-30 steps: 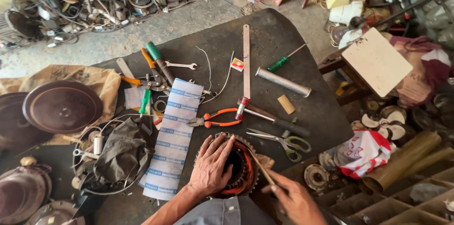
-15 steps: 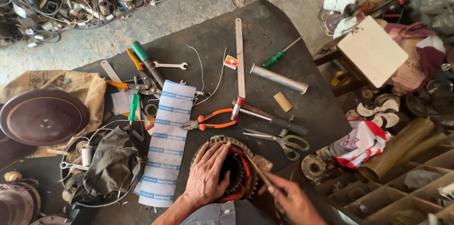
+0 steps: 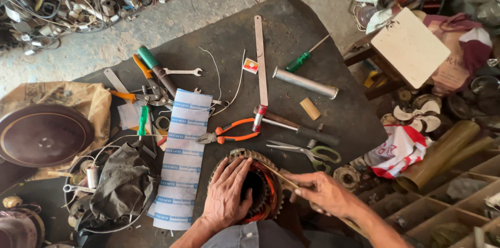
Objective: The person works on a motor stator, inserting and adjusting insulation material into the winding slots using hands and a wooden stick. The person cuts insulation with scissors and tucks it into the stator, then uses a wooden stick to press and align the material within the slots.
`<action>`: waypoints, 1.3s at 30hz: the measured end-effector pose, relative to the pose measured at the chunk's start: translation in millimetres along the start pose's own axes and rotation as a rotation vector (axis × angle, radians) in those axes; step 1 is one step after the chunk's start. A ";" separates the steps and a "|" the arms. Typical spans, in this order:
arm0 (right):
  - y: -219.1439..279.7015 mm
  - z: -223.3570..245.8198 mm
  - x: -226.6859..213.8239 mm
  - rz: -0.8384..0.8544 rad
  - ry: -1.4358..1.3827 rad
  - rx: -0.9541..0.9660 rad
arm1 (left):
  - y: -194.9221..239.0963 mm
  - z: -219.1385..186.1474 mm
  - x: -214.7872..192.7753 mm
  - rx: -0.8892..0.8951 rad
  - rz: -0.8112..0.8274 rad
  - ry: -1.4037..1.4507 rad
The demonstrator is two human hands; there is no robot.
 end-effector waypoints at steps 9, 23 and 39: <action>15.9 21.2 32.5 -0.240 0.100 -0.434 | 2.4 1.7 1.3 -0.012 -0.016 0.004; 16.5 32.9 32.5 -0.371 0.311 -0.636 | -1.3 7.9 -1.5 0.011 -0.082 -0.028; -1.0 58.8 29.8 -0.167 0.284 -0.492 | 2.8 6.1 0.1 -0.004 -0.075 0.031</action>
Point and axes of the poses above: each hand's wrist, its own y-axis away from the middle knuckle, its own x-axis out of the palm, z = x × y, the point moved 9 cm from there along -y, towards the middle knuckle, and after that the axes turned 13 degrees about -y, right-handed, at the moved point
